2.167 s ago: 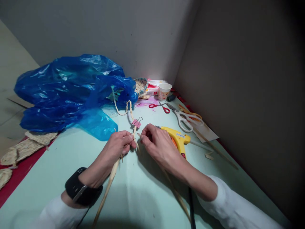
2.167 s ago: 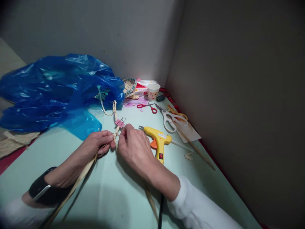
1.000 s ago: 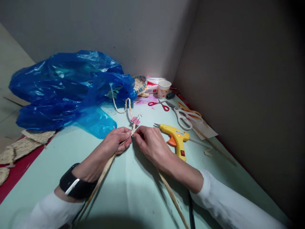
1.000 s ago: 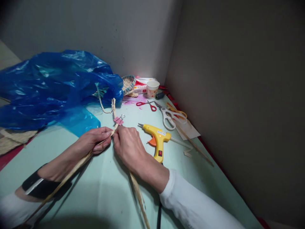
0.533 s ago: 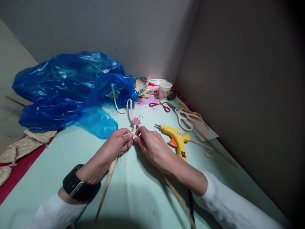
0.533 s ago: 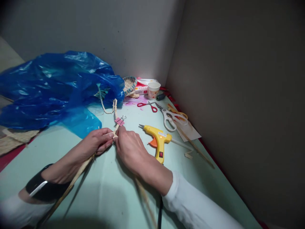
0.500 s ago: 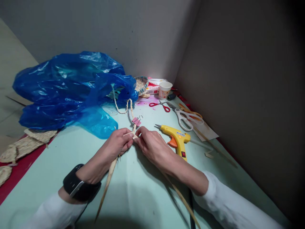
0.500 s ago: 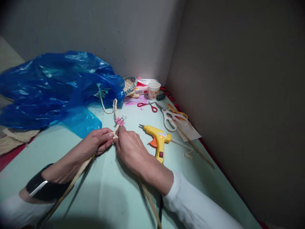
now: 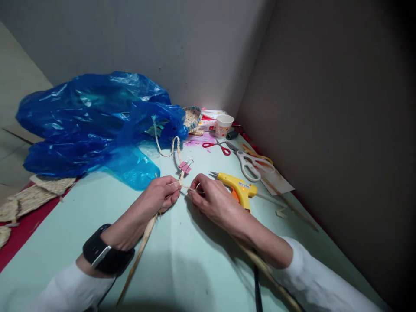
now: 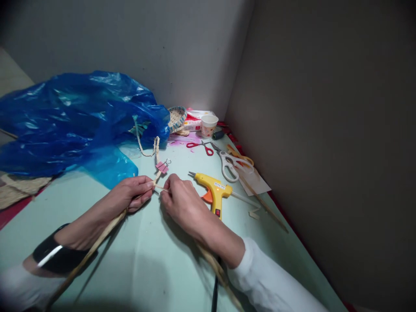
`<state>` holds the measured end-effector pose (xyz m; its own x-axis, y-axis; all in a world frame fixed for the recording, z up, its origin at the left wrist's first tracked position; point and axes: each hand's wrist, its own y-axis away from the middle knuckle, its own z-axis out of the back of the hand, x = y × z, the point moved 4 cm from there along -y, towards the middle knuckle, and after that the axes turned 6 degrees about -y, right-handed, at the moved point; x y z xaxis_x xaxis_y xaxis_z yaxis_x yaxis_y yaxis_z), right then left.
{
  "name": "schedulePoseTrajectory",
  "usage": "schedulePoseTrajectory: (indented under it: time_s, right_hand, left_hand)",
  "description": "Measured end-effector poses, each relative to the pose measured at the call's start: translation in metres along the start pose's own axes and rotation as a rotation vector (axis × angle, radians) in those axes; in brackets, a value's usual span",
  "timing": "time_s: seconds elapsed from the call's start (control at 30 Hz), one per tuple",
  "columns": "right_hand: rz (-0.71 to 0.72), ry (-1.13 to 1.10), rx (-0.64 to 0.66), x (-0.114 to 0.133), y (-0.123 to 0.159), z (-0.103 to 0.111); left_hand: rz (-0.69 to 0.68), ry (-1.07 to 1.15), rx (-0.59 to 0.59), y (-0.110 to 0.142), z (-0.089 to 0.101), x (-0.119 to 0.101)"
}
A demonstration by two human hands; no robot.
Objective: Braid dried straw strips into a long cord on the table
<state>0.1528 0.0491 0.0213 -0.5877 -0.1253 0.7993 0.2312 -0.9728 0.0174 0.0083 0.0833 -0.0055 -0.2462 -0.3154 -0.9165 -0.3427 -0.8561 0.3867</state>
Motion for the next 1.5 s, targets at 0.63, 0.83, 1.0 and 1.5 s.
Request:
schedulePoseTrajectory:
  time_s: [0.63,0.83,1.0,1.5]
  right_hand:
    - [0.164,0.211,-0.245,0.017,0.003,0.019]
    - [0.097,0.343,-0.217,0.016,0.003,0.004]
    - [0.120,0.173,-0.187,0.017,0.002,0.004]
    - [-0.016,-0.533,-0.039,0.003,-0.004,0.001]
  left_hand:
    - [-0.048,-0.043,-0.013,-0.002,0.001,0.001]
    - [-0.045,-0.036,-0.004,-0.001,0.000,-0.001]
    - [-0.049,-0.032,-0.001,-0.001,0.000,0.000]
    - [-0.068,-0.034,0.004,-0.003,0.002,0.004]
